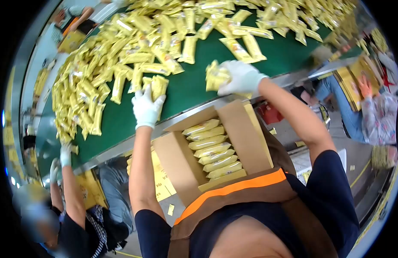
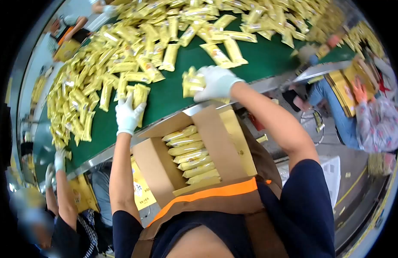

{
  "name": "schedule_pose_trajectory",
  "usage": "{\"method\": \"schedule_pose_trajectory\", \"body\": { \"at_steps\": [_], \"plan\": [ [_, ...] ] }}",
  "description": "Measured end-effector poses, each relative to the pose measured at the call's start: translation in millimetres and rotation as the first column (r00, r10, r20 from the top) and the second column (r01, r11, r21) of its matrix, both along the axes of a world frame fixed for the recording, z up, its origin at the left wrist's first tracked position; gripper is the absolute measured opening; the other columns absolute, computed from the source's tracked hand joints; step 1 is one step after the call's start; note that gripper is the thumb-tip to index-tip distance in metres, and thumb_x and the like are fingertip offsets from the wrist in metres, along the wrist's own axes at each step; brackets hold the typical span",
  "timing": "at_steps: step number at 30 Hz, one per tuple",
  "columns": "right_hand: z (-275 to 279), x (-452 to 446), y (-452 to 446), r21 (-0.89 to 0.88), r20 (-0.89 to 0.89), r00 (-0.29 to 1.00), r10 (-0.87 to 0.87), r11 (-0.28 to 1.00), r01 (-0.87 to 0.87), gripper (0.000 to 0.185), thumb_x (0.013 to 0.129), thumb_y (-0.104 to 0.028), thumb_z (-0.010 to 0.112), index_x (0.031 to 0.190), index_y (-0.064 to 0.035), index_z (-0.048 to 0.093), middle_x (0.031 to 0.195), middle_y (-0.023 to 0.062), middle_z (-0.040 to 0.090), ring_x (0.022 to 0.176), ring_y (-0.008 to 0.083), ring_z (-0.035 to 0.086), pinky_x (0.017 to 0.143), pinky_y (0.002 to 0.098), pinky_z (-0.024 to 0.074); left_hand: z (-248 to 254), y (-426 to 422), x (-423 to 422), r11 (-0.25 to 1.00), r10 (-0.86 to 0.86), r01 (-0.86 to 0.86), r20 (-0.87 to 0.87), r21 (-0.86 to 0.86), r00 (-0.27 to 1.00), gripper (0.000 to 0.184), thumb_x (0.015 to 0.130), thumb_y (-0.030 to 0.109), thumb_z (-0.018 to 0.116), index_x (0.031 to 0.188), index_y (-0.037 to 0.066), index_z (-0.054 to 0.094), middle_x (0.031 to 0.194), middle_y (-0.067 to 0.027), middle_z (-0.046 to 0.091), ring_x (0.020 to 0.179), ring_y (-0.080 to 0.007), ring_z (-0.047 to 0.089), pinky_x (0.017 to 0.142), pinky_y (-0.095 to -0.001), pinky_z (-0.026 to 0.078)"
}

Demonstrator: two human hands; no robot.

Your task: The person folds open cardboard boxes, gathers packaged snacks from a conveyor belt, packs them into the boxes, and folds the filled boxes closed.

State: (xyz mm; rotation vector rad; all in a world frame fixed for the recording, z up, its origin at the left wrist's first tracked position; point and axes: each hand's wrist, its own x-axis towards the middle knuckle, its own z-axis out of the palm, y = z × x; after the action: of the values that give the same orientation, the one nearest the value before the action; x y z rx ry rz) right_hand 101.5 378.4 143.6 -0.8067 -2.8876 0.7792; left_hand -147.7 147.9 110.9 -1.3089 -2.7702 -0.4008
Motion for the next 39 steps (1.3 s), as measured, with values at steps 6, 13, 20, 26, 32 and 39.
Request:
{"method": "schedule_pose_trajectory", "body": {
  "at_steps": [6,13,20,26,32,39],
  "plan": [
    [-9,-25,104,-0.720,-0.261,0.857,-0.444,0.681,0.133,0.074,0.080,-0.056,0.069,0.129,-0.0028,0.059,0.126,0.0086,0.062,0.119,0.0177,0.054,0.105,0.0304,0.0364,11,4,3,0.990,0.095,-0.086,0.073,-0.115,0.993,0.094,0.071,0.062,0.072,0.142,0.007,0.045,0.124,-0.0264,0.058,0.113,-0.0412,0.057,0.095,-0.0436,0.047],
    [-30,-40,88,-0.529,-0.027,0.983,-0.184,0.837,0.142,0.095,0.065,-0.056,0.080,0.128,0.0084,0.049,0.118,0.0173,0.064,0.106,0.0245,0.063,0.095,0.0339,0.0471,39,-13,11,0.987,0.043,-0.006,0.222,-0.160,0.974,0.105,0.064,0.044,0.078,0.151,0.009,0.030,0.123,-0.0208,0.058,0.109,-0.0359,0.061,0.097,-0.0413,0.048],
    [7,-38,45,-0.108,0.144,0.982,-0.119,0.985,0.135,0.088,0.060,-0.061,0.076,0.121,-0.0010,0.055,0.123,0.0240,0.058,0.115,0.0375,0.057,0.099,0.0394,0.0453,35,44,-83,0.876,-0.167,-0.266,0.771,0.402,0.615,0.111,0.073,0.030,0.083,0.151,-0.008,0.015,0.136,-0.0214,0.052,0.116,-0.0231,0.057,0.095,-0.0310,0.048],
    [20,-14,36,-0.081,0.065,0.992,-0.107,0.990,0.112,0.088,0.063,-0.055,0.076,0.124,0.0034,0.053,0.122,0.0262,0.056,0.115,0.0383,0.056,0.099,0.0390,0.0445,15,6,-81,0.990,-0.115,0.067,0.447,0.122,0.887,0.112,0.065,0.053,0.077,0.148,-0.004,0.029,0.129,-0.0294,0.057,0.120,-0.0386,0.056,0.102,-0.0382,0.043],
    [-14,6,27,0.410,0.024,0.999,-0.027,0.912,0.015,0.080,0.063,-0.050,0.072,0.127,-0.0080,0.050,0.125,0.0161,0.051,0.115,0.0337,0.052,0.098,0.0429,0.0416,32,-64,-12,0.965,-0.222,0.211,-0.055,-0.156,0.974,0.098,0.061,0.043,0.077,0.143,0.002,0.041,0.123,-0.0206,0.057,0.115,-0.0402,0.051,0.098,-0.0442,0.046],
    [-9,11,9,0.514,-0.020,0.991,0.135,0.851,-0.105,0.076,0.060,-0.051,0.075,0.121,-0.0099,0.053,0.128,0.0170,0.050,0.113,0.0344,0.052,0.094,0.0446,0.0408,26,-34,-9,0.948,0.033,-0.058,-0.085,-0.313,0.996,0.102,0.063,0.063,0.075,0.149,0.022,0.039,0.148,-0.0249,0.036,0.120,-0.0440,0.052,0.099,-0.0449,0.047]
  ]
}}
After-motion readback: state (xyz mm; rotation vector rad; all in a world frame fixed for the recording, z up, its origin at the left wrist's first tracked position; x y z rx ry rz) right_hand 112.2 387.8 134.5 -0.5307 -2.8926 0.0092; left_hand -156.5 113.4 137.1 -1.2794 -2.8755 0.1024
